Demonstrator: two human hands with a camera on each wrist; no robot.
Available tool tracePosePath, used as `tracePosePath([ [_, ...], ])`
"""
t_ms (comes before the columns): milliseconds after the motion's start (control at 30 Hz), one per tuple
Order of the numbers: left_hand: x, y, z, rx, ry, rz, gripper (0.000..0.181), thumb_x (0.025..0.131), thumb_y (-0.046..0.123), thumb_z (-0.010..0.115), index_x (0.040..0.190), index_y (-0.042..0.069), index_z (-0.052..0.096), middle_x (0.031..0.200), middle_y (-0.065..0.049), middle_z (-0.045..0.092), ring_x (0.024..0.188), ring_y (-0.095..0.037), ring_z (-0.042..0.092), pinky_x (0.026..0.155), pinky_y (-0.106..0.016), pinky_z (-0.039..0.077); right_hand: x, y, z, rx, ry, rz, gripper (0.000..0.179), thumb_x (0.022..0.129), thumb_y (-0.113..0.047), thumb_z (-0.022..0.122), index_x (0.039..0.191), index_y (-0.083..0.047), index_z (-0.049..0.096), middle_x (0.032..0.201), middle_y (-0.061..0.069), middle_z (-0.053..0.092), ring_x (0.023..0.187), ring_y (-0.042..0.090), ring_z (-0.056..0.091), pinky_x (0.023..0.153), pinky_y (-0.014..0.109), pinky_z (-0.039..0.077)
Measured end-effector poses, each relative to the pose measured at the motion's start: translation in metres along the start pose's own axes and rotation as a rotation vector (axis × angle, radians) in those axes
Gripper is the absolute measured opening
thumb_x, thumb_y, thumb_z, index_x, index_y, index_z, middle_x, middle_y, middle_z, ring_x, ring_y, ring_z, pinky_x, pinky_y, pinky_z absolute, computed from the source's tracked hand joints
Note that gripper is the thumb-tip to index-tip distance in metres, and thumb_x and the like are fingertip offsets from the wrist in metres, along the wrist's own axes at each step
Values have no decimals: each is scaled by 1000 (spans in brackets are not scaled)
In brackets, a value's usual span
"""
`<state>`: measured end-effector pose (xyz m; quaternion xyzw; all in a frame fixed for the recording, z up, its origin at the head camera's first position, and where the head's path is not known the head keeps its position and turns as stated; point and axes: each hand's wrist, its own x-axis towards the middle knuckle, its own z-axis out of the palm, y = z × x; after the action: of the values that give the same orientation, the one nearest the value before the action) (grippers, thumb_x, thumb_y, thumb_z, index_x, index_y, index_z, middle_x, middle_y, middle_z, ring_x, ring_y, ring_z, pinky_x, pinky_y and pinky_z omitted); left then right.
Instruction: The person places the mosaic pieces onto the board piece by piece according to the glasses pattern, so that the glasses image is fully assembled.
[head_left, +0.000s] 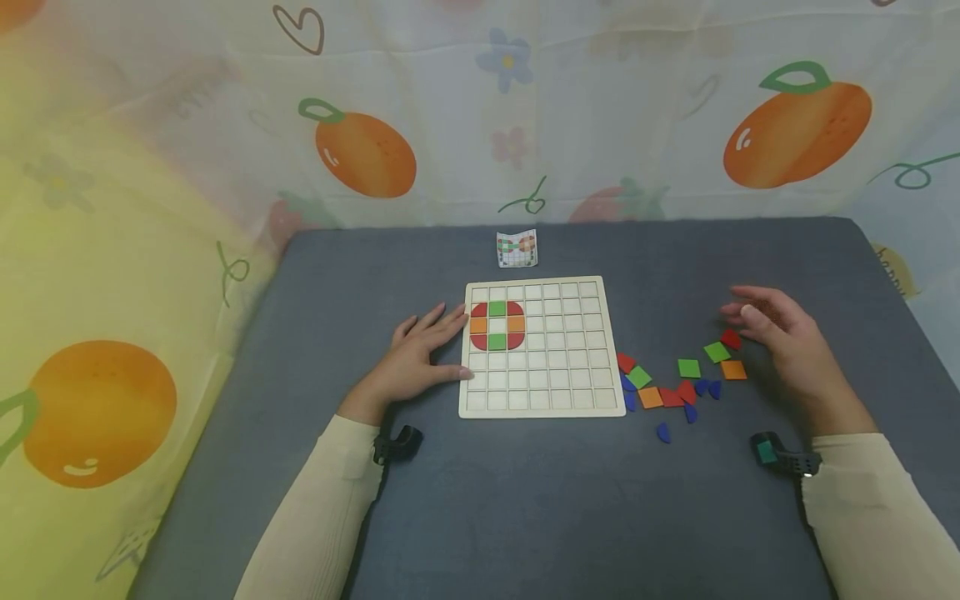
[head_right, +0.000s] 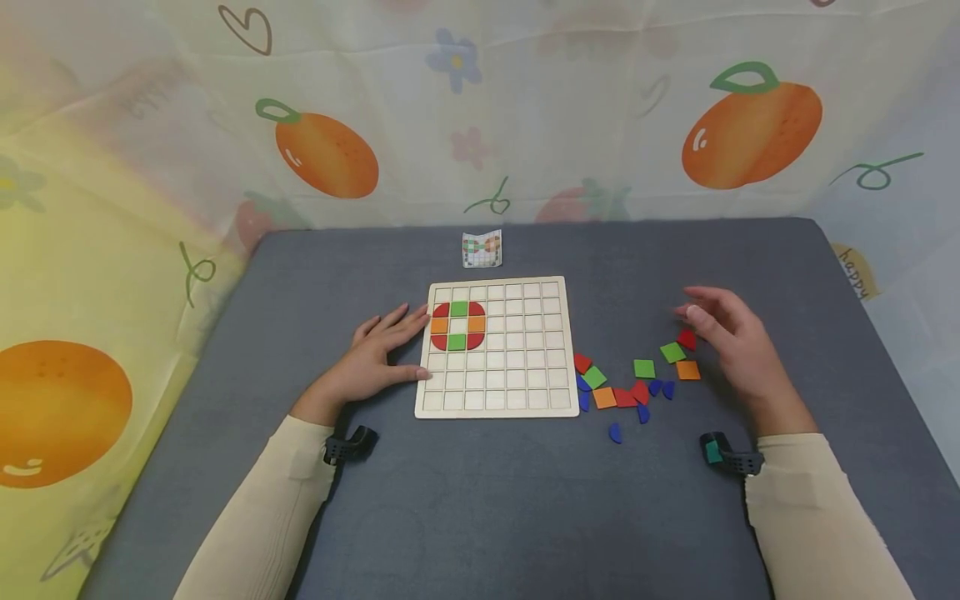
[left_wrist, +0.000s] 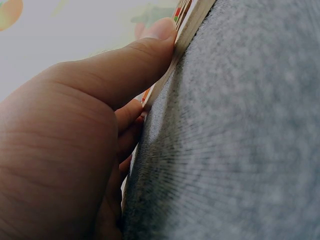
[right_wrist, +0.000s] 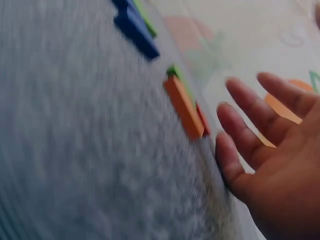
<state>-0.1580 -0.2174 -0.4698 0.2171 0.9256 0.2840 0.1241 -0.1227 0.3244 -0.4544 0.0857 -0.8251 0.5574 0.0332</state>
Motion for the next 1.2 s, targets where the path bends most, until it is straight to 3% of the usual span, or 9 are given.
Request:
tracePosePath([
  [100,0,0,0,-2,-2,-4,98,96,54,82,174,23,31,177,16,21,165,-14,3,127,-54,-4,-2,6,-4,-77,-40,76,42,111,-16,66,152,-7,59,126,-9,68,111,1,61,89,11,44],
  [233,0,0,0,-10,-1,-2,99,96,54,83,174,23,31,177,15,21,165,-15,3,127,-54,-4,-2,8,-6,-217,-128,157,54,105,-25,79,151,-4,60,138,5,65,111,3,59,86,10,43],
  [300,0,1,-1,-15,2,3,98,96,54,83,174,22,32,178,14,22,165,-16,4,127,-55,-4,-1,8,-6,-267,-172,157,54,102,-26,83,149,-6,64,142,9,62,115,7,56,87,11,41],
  [467,0,1,-1,-16,4,11,98,96,53,83,173,22,32,178,12,22,166,-17,4,127,-55,-4,0,7,-6,-355,-237,63,45,98,-19,86,139,-6,72,137,11,57,117,19,48,90,17,36],
  [567,-1,1,-1,-15,3,9,98,96,53,83,173,22,32,178,12,22,165,-17,4,127,-55,-4,1,6,-4,-404,-240,42,38,99,-19,85,132,-4,75,131,12,56,108,21,47,86,24,38],
  [833,0,0,-1,-10,3,14,99,96,55,83,173,22,32,178,14,22,165,-16,4,127,-55,-4,2,5,2,-469,-203,83,25,103,-25,81,116,-3,78,117,12,58,95,27,51,77,32,42],
  [1033,0,1,-1,-8,-3,14,99,96,55,83,174,21,32,178,14,21,165,-16,3,127,-55,-4,2,4,5,-454,-169,114,27,102,-24,83,116,-4,72,107,13,62,88,28,56,71,36,47],
  [1200,0,1,-1,-3,-4,11,99,96,55,82,174,21,31,178,13,22,165,-17,4,127,-56,-5,2,3,7,-441,-119,110,23,103,-21,81,116,-4,72,98,10,65,81,25,56,66,33,46],
])
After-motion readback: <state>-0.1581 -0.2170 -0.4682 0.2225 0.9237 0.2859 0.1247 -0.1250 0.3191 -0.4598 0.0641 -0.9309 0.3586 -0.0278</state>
